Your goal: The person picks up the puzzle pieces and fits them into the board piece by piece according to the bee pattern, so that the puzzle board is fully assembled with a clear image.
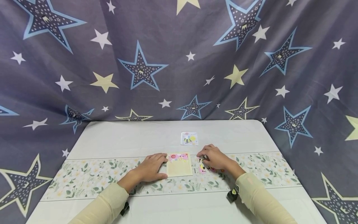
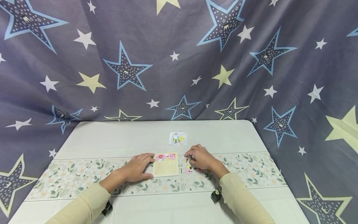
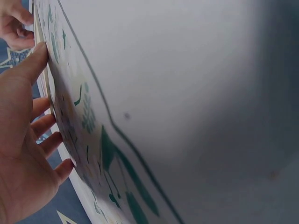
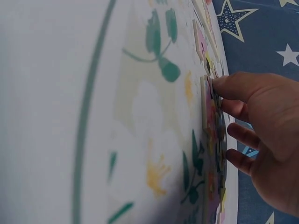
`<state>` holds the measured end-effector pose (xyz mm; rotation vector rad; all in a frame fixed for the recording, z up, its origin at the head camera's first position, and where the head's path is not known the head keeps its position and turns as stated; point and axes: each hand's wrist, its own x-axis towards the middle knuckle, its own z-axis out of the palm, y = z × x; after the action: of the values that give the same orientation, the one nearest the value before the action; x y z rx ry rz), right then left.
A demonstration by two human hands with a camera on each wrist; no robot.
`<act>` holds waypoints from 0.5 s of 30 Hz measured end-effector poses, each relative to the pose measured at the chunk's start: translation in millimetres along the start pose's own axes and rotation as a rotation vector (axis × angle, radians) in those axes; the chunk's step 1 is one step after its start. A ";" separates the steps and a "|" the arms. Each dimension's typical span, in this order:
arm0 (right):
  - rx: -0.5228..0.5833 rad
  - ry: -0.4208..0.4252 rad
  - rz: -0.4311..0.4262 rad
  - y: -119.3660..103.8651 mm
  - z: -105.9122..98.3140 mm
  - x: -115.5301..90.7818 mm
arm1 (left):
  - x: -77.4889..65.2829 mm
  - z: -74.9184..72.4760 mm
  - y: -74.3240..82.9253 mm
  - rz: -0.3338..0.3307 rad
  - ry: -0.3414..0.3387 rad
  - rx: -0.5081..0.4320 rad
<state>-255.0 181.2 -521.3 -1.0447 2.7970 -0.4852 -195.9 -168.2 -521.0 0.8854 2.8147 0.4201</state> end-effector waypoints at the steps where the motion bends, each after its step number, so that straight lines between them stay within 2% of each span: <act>1: 0.001 -0.001 -0.001 -0.3 -0.1 0.3 | -0.1 0.2 -0.2 0.000 0.000 -0.001; 15: 0.000 0.022 -0.021 -2.1 0.4 2.6 | -0.9 1.7 -0.6 0.010 0.006 0.006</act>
<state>-255.6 177.8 -521.0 -1.0765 2.8081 -0.5023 -195.0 -168.8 -522.6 0.9017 2.8198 0.4164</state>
